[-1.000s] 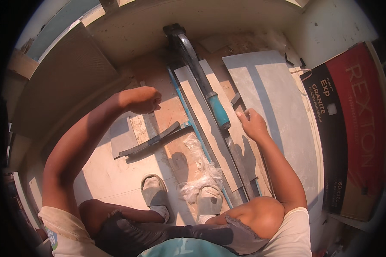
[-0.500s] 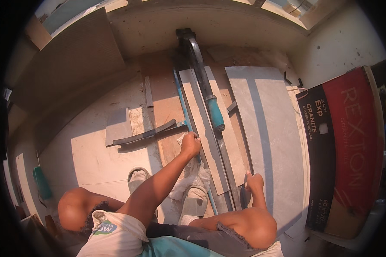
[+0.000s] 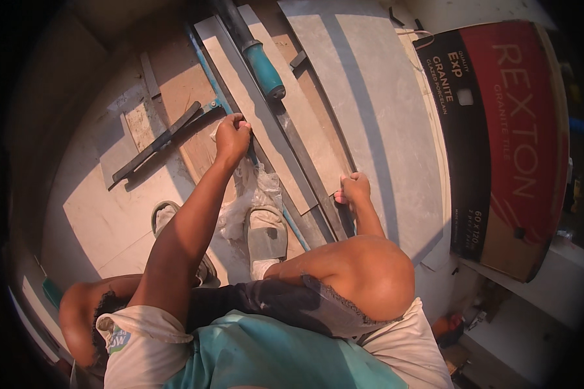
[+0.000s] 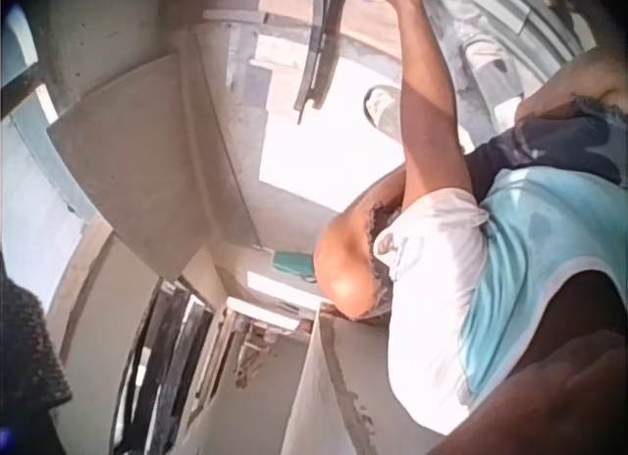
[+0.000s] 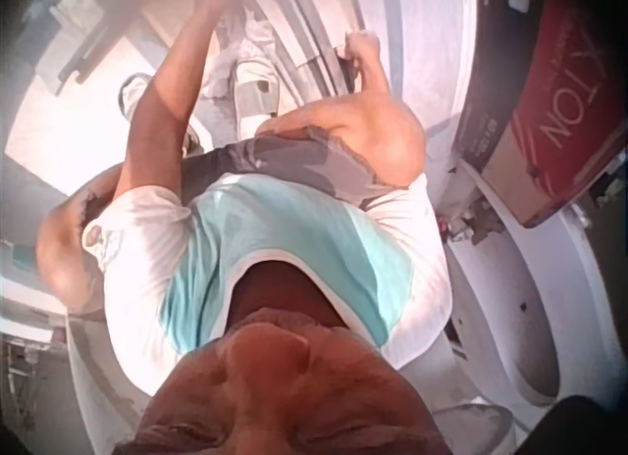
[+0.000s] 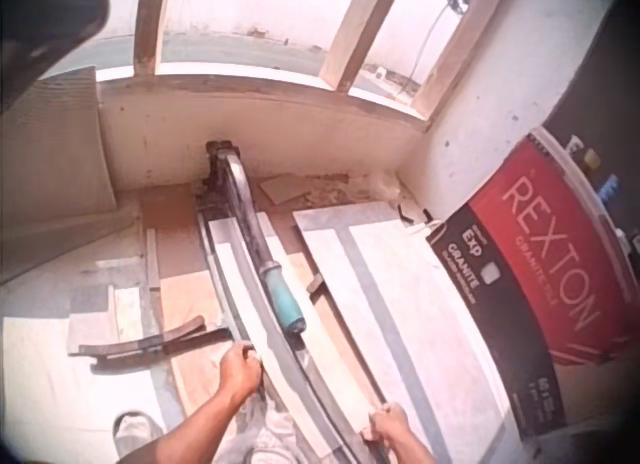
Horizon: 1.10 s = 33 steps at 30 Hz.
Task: The person cuts a tile into strips using a manual tile cutter and then applies one of the tile strips to the bottom of a wall using mortar.
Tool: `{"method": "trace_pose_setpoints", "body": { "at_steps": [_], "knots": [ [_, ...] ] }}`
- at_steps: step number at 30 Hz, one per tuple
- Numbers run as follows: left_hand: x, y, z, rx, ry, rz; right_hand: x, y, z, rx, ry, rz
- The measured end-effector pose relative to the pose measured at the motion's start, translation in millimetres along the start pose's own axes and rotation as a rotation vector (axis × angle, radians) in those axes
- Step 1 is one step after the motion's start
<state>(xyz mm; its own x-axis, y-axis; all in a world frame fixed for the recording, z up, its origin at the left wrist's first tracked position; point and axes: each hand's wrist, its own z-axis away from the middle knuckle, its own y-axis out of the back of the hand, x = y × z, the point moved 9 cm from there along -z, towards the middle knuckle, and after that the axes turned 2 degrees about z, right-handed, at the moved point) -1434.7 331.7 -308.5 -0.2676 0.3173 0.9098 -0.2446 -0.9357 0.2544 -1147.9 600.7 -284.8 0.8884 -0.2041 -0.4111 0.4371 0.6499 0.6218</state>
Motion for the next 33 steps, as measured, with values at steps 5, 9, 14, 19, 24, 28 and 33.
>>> {"method": "trace_pose_setpoints", "body": {
  "at_steps": [5, 9, 14, 19, 24, 28, 33],
  "knots": [
    [4, 0, 5, 0.045, -0.058, 0.018, 4, 0, -1, -0.005, 0.045, 0.006],
    [9, 1, 1, 0.072, -0.066, 0.007, -4, -5, 1, -0.022, 0.092, -0.004],
    [16, 7, -22, 0.108, -0.149, -0.060, -21, -19, 7, -0.056, 0.107, -0.025],
    [21, 3, -39, 0.026, -0.057, -0.036, -31, -25, 4, -0.058, 0.149, -0.016],
    [17, 5, -41, 0.072, -0.050, -0.011, -34, -27, 3, -0.047, 0.175, -0.006],
    [16, 5, -41, 0.080, -0.037, -0.011, -36, -27, 6, -0.039, 0.185, -0.014],
    [15, 2, -39, 0.083, -0.053, -0.011, -37, -25, 4, -0.025, 0.195, -0.033]
  ]
}}
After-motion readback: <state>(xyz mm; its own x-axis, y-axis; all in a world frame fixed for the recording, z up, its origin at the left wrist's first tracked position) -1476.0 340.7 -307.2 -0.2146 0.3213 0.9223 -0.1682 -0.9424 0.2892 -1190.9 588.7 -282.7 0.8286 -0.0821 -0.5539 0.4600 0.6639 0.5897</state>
